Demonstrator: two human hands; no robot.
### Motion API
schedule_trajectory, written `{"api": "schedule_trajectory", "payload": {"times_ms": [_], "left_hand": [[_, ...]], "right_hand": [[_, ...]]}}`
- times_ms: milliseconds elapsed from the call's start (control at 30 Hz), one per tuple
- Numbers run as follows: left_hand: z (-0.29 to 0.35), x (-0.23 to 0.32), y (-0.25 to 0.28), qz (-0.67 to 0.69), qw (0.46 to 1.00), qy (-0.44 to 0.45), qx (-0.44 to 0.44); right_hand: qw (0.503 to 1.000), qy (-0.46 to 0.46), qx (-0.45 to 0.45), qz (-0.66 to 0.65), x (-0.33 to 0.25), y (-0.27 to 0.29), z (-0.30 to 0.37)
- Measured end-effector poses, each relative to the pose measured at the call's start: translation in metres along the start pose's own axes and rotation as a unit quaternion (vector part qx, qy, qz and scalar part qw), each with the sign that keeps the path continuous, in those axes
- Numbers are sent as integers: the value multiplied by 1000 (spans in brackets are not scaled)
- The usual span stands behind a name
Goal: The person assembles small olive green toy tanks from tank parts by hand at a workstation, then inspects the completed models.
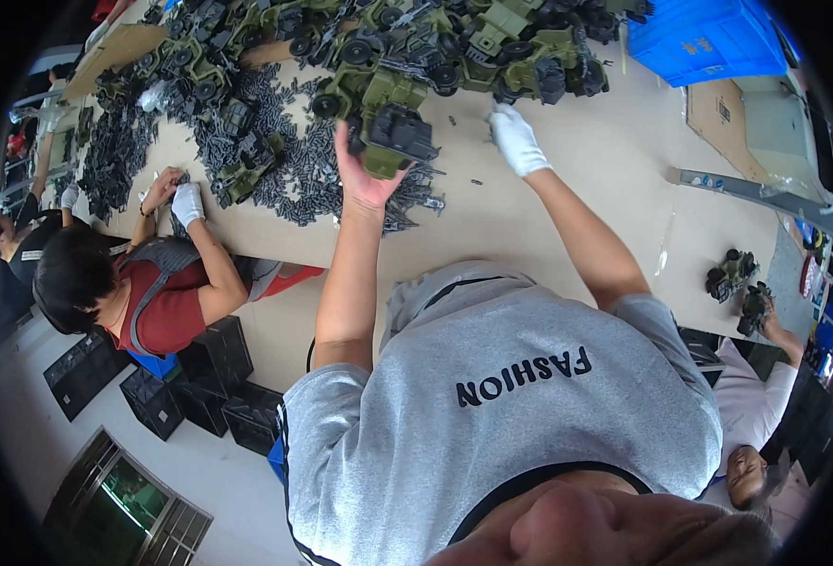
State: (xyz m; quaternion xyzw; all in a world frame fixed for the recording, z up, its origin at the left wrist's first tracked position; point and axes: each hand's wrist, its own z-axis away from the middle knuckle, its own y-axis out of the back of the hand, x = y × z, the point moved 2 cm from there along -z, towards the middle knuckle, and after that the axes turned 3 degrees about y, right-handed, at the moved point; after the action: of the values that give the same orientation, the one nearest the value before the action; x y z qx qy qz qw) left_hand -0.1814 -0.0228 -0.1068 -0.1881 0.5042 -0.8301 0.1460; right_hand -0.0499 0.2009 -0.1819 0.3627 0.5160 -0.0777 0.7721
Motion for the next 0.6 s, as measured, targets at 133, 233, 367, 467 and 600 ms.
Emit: {"api": "schedule_trajectory", "payload": {"times_ms": [133, 233, 367, 467, 600], "left_hand": [[26, -43, -19, -146, 982, 37, -110], [39, -75, -21, -124, 980, 97, -119], [50, -110, -40, -306, 950, 45, 30], [65, -127, -51, -305, 950, -9, 63], [71, -135, -44, -274, 960, 14, 51]], "right_hand": [[834, -234, -41, -497, -27, 48, 82], [826, -152, -98, -534, -67, 86, 142], [890, -94, -67, -442, -94, 111, 189], [945, -61, -107, -304, -100, 118, 212], [954, -44, -113, -274, -87, 120, 225]]}}
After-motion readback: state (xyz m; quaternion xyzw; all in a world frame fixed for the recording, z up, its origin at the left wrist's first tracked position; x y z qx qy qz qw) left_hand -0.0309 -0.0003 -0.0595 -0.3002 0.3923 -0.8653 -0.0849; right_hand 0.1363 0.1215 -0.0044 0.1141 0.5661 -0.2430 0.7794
